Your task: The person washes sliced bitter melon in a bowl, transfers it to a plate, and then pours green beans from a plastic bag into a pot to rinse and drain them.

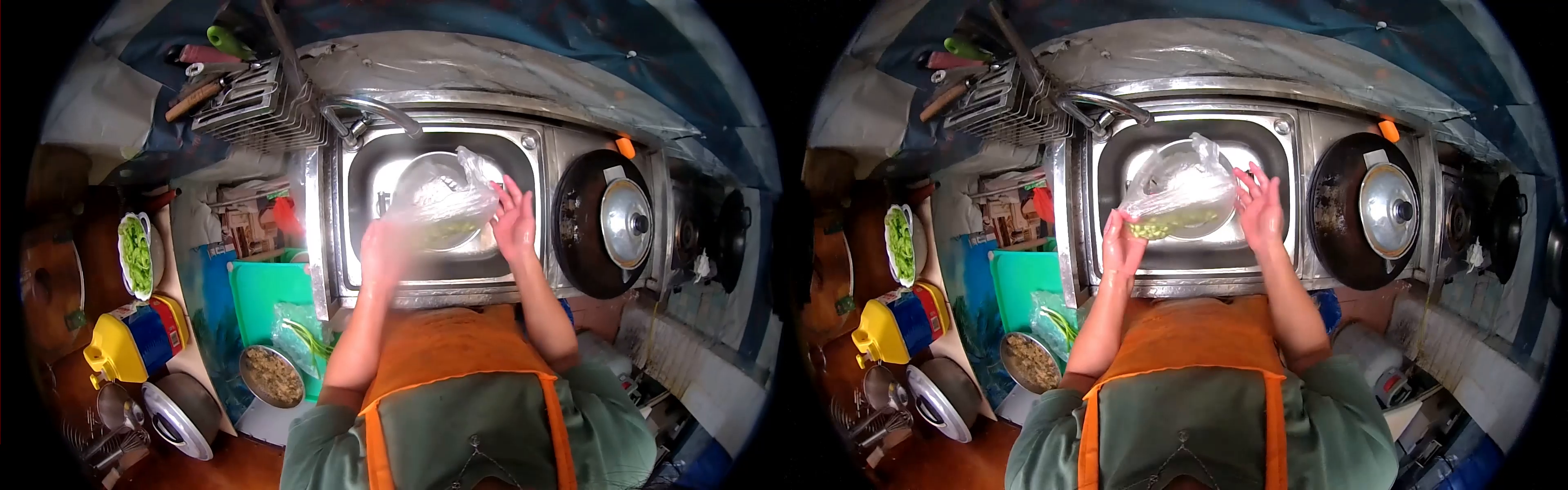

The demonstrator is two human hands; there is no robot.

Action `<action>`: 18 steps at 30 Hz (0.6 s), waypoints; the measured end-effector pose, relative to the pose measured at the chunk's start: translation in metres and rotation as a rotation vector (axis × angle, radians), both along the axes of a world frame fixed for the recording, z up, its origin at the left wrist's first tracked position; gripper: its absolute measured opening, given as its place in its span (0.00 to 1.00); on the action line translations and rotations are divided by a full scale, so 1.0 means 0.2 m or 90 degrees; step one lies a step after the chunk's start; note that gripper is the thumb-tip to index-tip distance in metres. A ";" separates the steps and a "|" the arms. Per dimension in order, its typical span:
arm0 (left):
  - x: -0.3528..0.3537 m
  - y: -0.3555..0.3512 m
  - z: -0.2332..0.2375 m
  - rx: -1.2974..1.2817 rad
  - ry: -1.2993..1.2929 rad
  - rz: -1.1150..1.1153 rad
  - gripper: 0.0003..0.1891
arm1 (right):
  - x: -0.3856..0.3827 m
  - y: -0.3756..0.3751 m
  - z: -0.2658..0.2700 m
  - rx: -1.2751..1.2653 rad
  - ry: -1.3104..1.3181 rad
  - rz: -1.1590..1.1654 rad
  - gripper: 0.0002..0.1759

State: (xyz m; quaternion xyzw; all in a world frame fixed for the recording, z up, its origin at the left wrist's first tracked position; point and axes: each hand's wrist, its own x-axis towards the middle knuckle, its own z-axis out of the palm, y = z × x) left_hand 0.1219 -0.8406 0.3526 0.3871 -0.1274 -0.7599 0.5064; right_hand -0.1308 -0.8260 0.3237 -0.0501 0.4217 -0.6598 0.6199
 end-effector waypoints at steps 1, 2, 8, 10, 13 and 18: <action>-0.01 -0.02 0.00 -0.010 0.017 -0.006 0.13 | -0.03 0.04 -0.09 -0.024 -0.044 0.136 0.28; -0.02 -0.02 0.00 -0.016 0.034 -0.010 0.12 | -0.03 0.10 -0.19 -0.045 -0.087 0.274 0.27; -0.01 -0.09 -0.09 -0.106 -0.241 -0.251 0.17 | 0.08 0.17 -0.25 0.091 0.190 0.307 0.24; 0.02 -0.09 -0.23 -0.116 -0.241 -0.275 0.23 | 0.10 0.13 -0.18 0.125 0.335 0.303 0.22; 0.01 -0.08 -0.38 -0.094 -0.240 -0.249 0.30 | 0.07 0.07 -0.21 0.144 0.495 0.300 0.20; -0.03 -0.11 -0.61 -0.157 -0.444 -0.258 0.27 | 0.06 -0.02 -0.16 0.134 0.788 0.295 0.12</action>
